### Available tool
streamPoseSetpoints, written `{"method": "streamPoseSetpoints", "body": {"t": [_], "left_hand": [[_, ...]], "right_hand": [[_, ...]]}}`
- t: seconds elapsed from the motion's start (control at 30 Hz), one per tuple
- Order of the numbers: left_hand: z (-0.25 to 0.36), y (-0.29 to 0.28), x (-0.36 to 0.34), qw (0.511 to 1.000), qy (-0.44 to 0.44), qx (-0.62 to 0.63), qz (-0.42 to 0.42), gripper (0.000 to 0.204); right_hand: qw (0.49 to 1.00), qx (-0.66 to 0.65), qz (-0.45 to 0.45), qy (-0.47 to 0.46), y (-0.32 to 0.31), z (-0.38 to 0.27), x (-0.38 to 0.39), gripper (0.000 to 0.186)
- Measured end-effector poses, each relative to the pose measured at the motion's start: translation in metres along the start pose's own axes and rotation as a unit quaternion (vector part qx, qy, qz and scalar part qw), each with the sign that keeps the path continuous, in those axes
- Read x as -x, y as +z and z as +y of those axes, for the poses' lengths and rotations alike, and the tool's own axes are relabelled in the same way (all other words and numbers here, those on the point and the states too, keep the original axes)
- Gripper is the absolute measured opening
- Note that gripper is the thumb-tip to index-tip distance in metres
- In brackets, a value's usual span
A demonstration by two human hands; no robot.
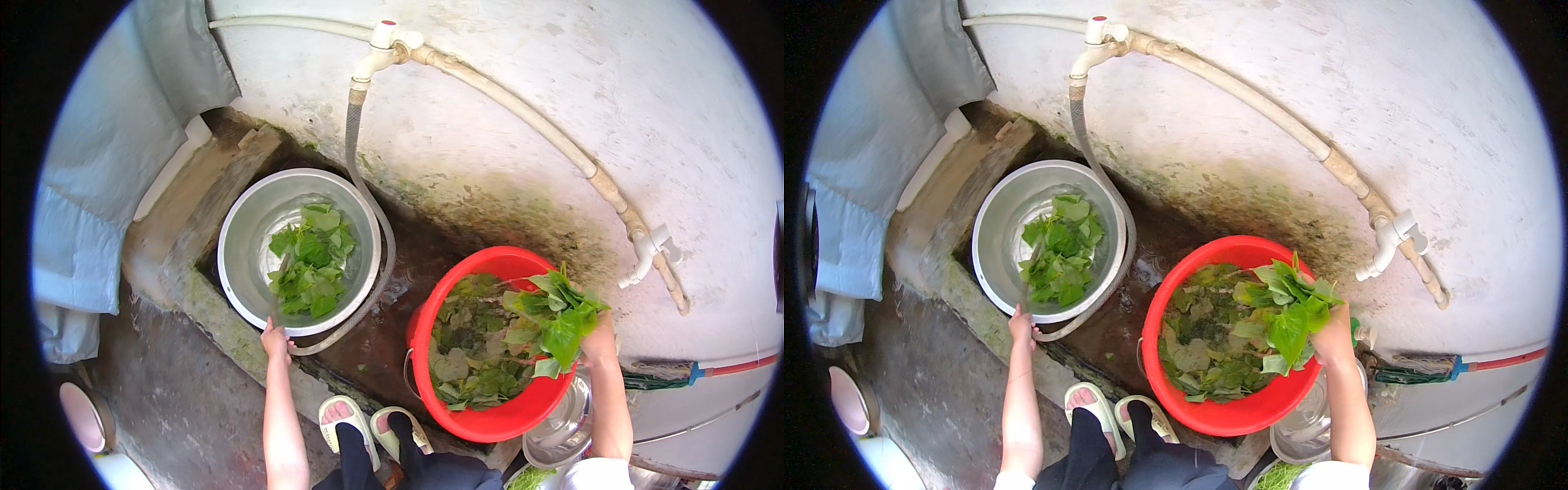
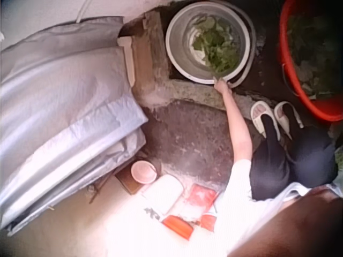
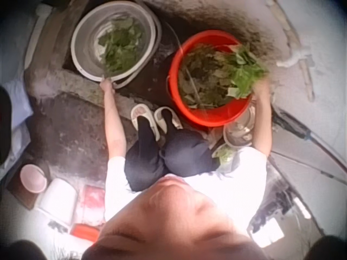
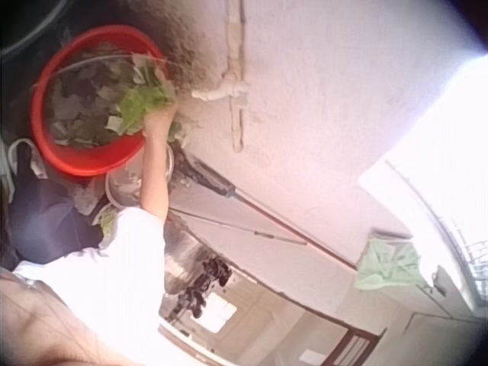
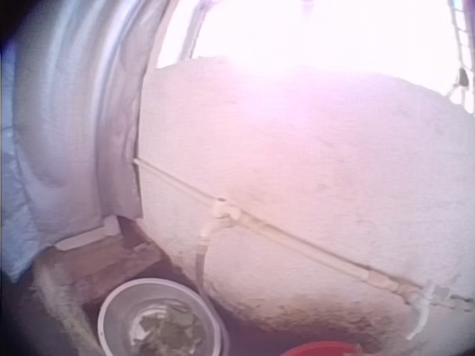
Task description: The person washes leafy green vegetables by hand in a red bucket, then transfers them to a white bowl under running water from a hose. The person rinses the vegetables and places them into the bowl, repeating the process until the red bucket is empty.
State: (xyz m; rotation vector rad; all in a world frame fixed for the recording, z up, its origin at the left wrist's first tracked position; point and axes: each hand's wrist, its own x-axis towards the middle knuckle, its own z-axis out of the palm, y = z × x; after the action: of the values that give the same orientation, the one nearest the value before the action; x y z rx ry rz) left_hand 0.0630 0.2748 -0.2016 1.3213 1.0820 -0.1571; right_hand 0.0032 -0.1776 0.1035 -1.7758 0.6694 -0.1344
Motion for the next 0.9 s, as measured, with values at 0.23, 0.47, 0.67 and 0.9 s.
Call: {"method": "streamPoseSetpoints", "body": {"t": [0.23,0.47,0.67,0.9], "left_hand": [[-0.001,0.002,-0.001,1.000,0.001,0.001,0.004,0.058],[0.004,-0.008,0.003,1.000,0.013,0.006,0.007,0.058],[0.008,0.013,0.015,1.000,0.003,0.005,-0.014,0.059],[0.002,0.002,0.006,1.000,0.020,0.010,-0.011,0.057]], "right_hand": [[0.998,0.040,-0.008,-0.055,0.003,-0.010,-0.004,0.044],[0.981,-0.015,-0.163,-0.100,0.134,-0.069,-0.027,0.043],[0.926,0.154,-0.309,-0.155,0.315,-0.039,-0.096,0.066],[0.927,0.208,-0.239,-0.203,0.344,0.026,-0.102,0.068]]}}
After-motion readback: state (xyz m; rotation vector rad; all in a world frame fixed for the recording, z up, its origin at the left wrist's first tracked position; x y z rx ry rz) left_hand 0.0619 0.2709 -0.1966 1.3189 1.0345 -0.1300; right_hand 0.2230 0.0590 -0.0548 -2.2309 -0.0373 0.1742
